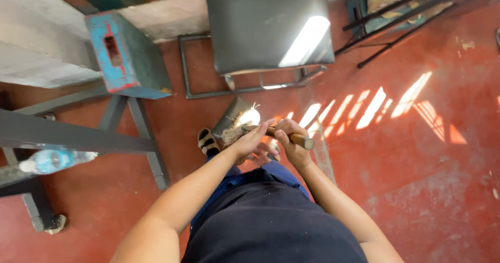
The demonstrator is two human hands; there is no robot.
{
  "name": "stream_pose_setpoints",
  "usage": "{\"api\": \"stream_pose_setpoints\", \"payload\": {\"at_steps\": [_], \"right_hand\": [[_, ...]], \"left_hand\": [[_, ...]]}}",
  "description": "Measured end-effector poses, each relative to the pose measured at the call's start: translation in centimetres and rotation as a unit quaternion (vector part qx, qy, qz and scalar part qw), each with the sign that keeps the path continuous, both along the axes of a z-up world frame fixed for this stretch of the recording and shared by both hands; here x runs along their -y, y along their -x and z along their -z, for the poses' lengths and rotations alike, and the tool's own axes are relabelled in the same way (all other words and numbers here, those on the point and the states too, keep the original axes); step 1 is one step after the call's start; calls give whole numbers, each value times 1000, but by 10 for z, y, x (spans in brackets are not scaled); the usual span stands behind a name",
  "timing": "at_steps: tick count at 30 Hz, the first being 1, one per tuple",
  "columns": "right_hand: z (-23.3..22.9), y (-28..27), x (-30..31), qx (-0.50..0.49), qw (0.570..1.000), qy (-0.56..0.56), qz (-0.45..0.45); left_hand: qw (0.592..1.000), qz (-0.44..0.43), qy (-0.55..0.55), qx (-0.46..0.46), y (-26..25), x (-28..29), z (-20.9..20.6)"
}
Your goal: Sweeping the floor of a gym using a broom and dustpan to collect debris.
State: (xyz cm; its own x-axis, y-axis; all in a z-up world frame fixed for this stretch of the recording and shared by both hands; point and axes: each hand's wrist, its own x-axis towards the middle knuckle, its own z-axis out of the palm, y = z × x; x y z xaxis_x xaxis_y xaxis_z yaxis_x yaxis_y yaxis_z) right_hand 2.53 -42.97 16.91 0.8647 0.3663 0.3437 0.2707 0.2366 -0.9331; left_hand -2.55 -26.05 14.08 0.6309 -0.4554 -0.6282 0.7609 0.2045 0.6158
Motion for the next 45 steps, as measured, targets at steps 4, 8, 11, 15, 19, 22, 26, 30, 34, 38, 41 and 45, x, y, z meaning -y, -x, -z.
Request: {"api": "stream_pose_setpoints", "payload": {"at_steps": [4,8,11,15,19,22,26,30,34,38,41,45], "right_hand": [[-33,3,60,-3,1000,1,7],[-30,7,123,18,999,33,31],[-23,7,148,28,998,30,57],[-13,2,176,32,992,50,115],[-36,-8,182,90,975,116,169],[-43,-23,184,134,952,173,213],[-37,-47,185,155,935,196,253],[-46,-90,175,171,927,158,295],[-45,-137,171,156,919,149,330],[-45,-152,174,142,893,162,394],[-48,-174,177,143,878,167,425],[-57,-197,176,136,871,177,437]], "left_hand": [[999,-22,23,-32,-22,89,30],[998,17,18,-49,-33,161,58],[995,27,31,-88,-53,200,70],[998,17,44,-44,-73,233,30],[994,43,95,-36,-95,255,49],[982,41,182,-33,-123,273,70],[856,275,-104,426,-170,267,37],[756,289,-82,582,-226,263,48],[930,329,-61,151,-274,218,-16],[927,324,-58,179,-309,186,-6],[945,275,-63,167,-336,169,8],[958,227,-74,160,-352,143,-5]]}}
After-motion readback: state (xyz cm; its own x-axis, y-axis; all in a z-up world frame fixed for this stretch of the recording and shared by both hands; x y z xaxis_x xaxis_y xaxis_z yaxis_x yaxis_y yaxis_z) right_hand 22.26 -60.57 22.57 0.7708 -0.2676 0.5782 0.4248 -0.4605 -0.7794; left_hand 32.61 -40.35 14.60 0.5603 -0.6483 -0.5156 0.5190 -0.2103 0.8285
